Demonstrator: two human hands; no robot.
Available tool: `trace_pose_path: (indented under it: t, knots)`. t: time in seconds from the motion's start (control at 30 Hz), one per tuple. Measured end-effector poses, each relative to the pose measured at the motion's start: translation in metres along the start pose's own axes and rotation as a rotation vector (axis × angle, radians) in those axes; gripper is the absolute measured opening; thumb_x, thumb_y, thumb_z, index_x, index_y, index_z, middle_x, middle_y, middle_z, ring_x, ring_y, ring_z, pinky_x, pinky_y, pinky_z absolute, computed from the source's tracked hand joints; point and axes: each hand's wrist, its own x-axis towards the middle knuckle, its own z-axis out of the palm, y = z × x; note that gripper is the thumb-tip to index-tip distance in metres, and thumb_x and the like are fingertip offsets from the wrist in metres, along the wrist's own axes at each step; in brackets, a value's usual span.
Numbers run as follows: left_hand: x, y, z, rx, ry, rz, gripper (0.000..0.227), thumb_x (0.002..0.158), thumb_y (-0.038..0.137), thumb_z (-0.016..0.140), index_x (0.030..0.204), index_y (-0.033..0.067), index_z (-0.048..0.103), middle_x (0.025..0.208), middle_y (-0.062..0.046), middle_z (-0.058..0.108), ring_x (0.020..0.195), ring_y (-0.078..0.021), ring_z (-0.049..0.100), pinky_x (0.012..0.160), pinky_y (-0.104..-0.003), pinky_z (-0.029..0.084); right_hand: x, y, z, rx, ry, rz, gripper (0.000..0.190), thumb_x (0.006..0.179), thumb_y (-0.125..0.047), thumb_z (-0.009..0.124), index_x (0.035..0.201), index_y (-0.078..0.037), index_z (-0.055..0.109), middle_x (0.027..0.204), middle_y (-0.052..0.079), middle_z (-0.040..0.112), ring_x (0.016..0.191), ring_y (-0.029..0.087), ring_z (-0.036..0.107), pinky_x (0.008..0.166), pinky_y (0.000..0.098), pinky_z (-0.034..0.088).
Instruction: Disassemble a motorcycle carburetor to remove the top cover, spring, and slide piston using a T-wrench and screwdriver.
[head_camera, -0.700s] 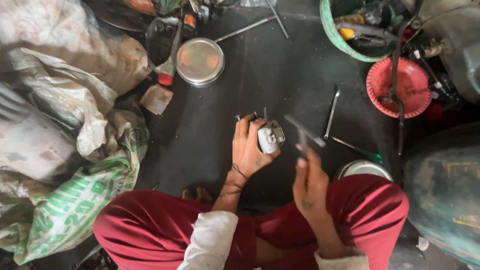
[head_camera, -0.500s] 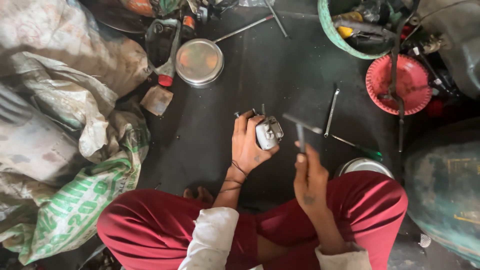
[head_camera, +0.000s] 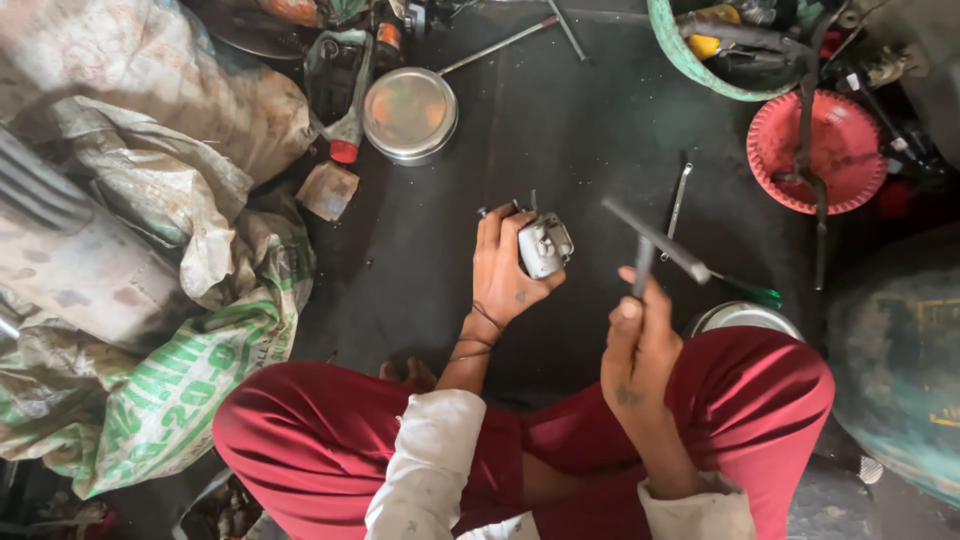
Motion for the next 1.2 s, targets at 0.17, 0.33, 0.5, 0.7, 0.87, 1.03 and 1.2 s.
trace_pose_path:
  t: [0.17, 0.33, 0.5, 0.7, 0.87, 1.03, 1.2]
  knots:
    - [0.009, -0.001, 0.005, -0.021, 0.003, 0.028, 0.071, 0.06, 0.018, 0.089, 0.122, 0.0079, 0.056, 0.13, -0.021, 0.057, 0.118, -0.0434, 0.058, 0.101, -0.049, 0.05, 0.01, 0.033, 0.018, -0.136, -0.056, -0.105, 0.023, 0.114, -0.014, 0.049, 0.132, -0.005, 0.059, 0.085, 0.013, 0.057, 0.064, 0.011, 0.052, 0.058, 0.028, 0.043]
    - [0.038, -0.016, 0.006, -0.024, 0.033, 0.057, 0.072, 0.059, 0.017, 0.088, 0.121, 0.0072, 0.054, 0.13, -0.021, 0.057, 0.117, -0.0437, 0.058, 0.101, -0.049, 0.05, 0.049, -0.006, 0.011, -0.111, -0.096, -0.117, 0.025, 0.109, -0.01, 0.05, 0.129, -0.002, 0.063, 0.065, 0.004, 0.052, 0.057, 0.011, 0.054, 0.054, 0.0294, 0.045]
    - [0.071, -0.012, -0.005, -0.068, 0.086, 0.088, 0.073, 0.062, 0.018, 0.088, 0.124, 0.0063, 0.053, 0.13, -0.022, 0.056, 0.117, -0.0426, 0.059, 0.101, -0.048, 0.051, 0.073, 0.006, 0.025, -0.091, 0.072, -0.218, 0.027, 0.112, -0.012, 0.048, 0.136, -0.005, 0.059, 0.066, 0.005, 0.05, 0.055, 0.013, 0.048, 0.053, 0.0326, 0.041]
    - [0.08, -0.038, -0.004, 0.041, 0.159, 0.114, 0.068, 0.06, 0.016, 0.087, 0.121, 0.0068, 0.056, 0.127, -0.021, 0.057, 0.114, -0.0443, 0.057, 0.099, -0.049, 0.049, 0.09, 0.017, 0.045, -0.2, -0.133, -0.102, 0.022, 0.109, -0.011, 0.05, 0.126, -0.004, 0.062, 0.06, 0.006, 0.049, 0.05, 0.01, 0.052, 0.049, 0.0306, 0.041]
    - [0.075, -0.049, -0.004, 0.037, 0.183, 0.09, 0.069, 0.061, 0.016, 0.087, 0.122, 0.0066, 0.056, 0.127, -0.021, 0.056, 0.117, -0.0427, 0.056, 0.101, -0.048, 0.049, 0.075, 0.028, 0.058, -0.058, 0.021, -0.313, 0.025, 0.112, -0.009, 0.046, 0.133, -0.003, 0.057, 0.068, 0.008, 0.05, 0.054, 0.014, 0.047, 0.051, 0.0325, 0.038]
    - [0.072, -0.046, -0.006, 0.033, 0.157, 0.163, 0.076, 0.054, 0.016, 0.088, 0.122, 0.0056, 0.055, 0.128, -0.022, 0.054, 0.117, -0.0439, 0.054, 0.101, -0.05, 0.047, 0.071, 0.037, 0.075, -0.088, -0.169, -0.16, 0.02, 0.11, -0.007, 0.05, 0.127, -0.003, 0.06, 0.061, 0.007, 0.045, 0.051, 0.01, 0.051, 0.049, 0.0316, 0.039]
    - [0.069, -0.044, -0.001, -0.003, 0.115, 0.108, 0.072, 0.058, 0.016, 0.088, 0.121, 0.0077, 0.055, 0.13, -0.019, 0.055, 0.118, -0.0433, 0.055, 0.102, -0.049, 0.048, 0.065, 0.003, 0.056, -0.042, 0.067, -0.362, 0.026, 0.11, -0.002, 0.044, 0.134, 0.002, 0.054, 0.069, 0.008, 0.053, 0.057, 0.013, 0.053, 0.054, 0.0295, 0.044]
